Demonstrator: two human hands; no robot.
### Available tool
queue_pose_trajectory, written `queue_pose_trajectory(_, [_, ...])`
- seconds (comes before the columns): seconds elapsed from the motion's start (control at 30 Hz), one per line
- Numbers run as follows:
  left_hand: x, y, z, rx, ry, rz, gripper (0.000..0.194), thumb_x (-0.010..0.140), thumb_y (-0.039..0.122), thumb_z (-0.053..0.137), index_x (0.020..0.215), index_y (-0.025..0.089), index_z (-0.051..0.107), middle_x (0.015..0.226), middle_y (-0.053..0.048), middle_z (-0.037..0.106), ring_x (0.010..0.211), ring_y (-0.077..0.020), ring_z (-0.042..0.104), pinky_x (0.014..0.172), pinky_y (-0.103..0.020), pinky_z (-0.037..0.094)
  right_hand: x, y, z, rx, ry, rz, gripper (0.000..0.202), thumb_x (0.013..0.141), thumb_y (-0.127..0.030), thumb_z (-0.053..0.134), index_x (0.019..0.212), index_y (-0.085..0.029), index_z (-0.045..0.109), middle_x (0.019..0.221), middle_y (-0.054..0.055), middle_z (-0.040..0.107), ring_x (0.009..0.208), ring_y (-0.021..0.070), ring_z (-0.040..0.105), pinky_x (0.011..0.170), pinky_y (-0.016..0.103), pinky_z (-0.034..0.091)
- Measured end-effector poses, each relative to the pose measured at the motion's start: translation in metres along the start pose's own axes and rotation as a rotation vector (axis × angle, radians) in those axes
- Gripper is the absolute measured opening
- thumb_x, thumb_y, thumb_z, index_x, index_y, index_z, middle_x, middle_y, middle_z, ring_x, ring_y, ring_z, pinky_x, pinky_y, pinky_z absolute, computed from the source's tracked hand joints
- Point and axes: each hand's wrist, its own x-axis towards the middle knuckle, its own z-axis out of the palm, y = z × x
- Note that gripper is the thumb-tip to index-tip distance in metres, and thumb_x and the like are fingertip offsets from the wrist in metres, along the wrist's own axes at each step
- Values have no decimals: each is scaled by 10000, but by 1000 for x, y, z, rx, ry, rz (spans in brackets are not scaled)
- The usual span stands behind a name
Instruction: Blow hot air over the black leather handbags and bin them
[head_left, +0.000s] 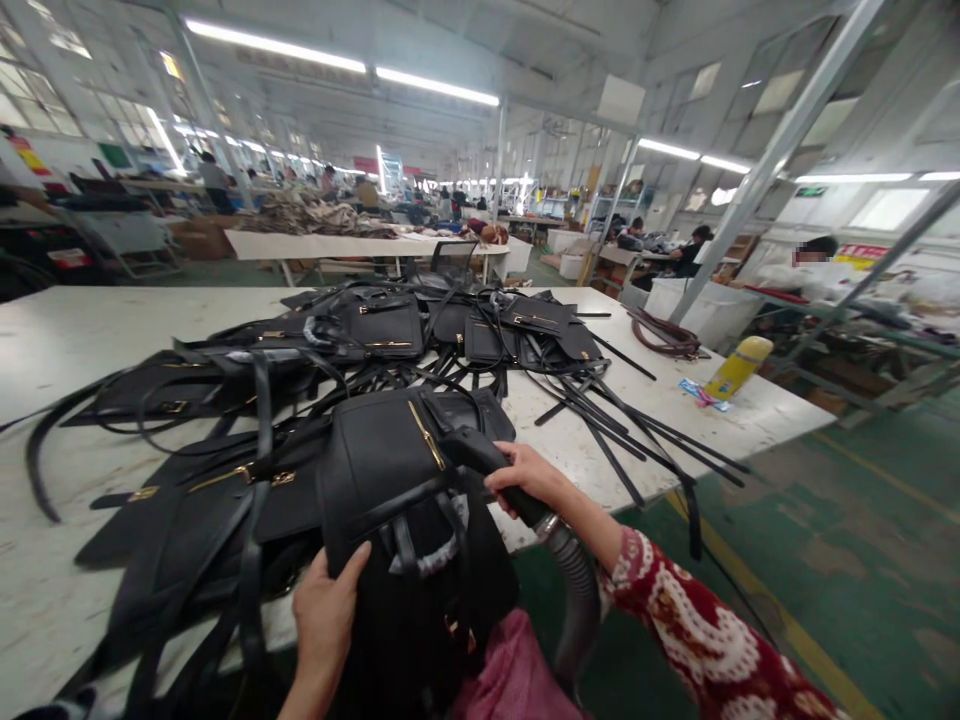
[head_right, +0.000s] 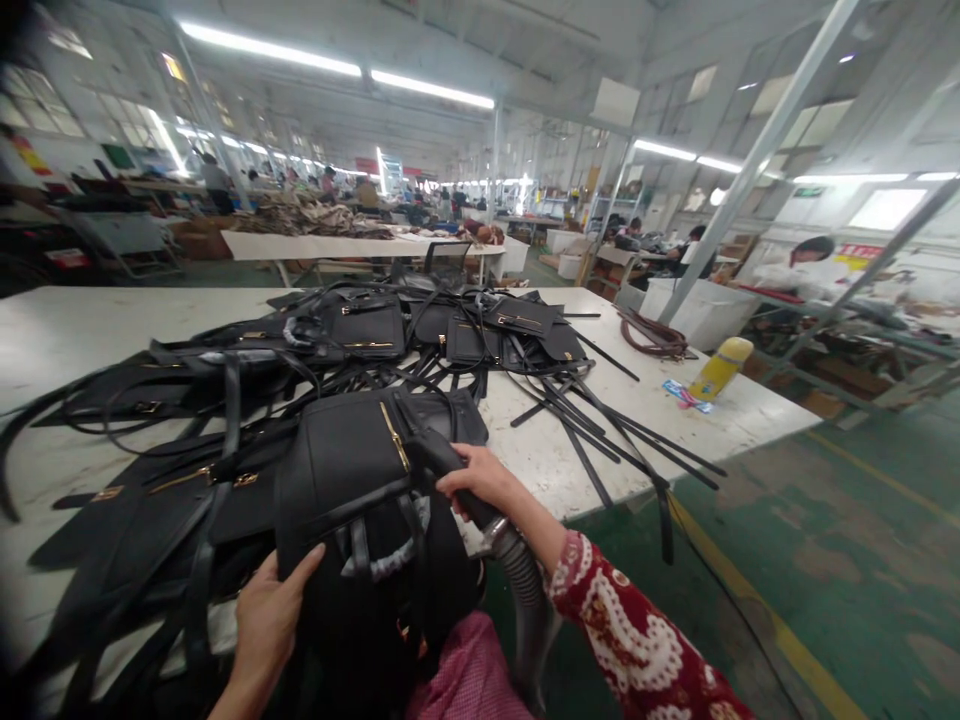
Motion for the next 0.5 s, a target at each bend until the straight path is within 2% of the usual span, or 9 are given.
queue_pose_trajectory(0.13, [4,-3,-1,-2,-3,-11,546,569,494,657,983,141,615,797,-57,683,731,-228,627,650,-325,502,-34,16,-37,-29,71,72,340,600,-244,612,909,-161,493,534,-37,537,390,128,514,337,205,429])
queue_pose_trajectory(0.23, [5,-3,0,41,-9,-31,530,557,504,661,957,158,620,791,-53,684,743,-240,628,643,-324,497,-54,27,-56,-38,103,117,328,612,-267,595,898,-162,476,547,-33,539,392,117,505,349,207,437])
queue_pose_trajectory(0.37, [4,-1,0,119,-14,-16,503,575,522,637,927,163,618,773,-54,683,741,-250,628,639,-327,489,-60,36,-58,-51,30,213,422,571,-248,628,959,-159,489,534,-21,559,385,140,524,346,220,441])
queue_pose_trajectory(0.5, [5,-3,0,155,-23,0,500,576,516,637,928,162,614,788,-62,685,758,-266,627,648,-337,486,-39,44,-46,-54,10,239,442,547,-237,641,956,-169,492,538,-12,574,389,158,539,330,209,417])
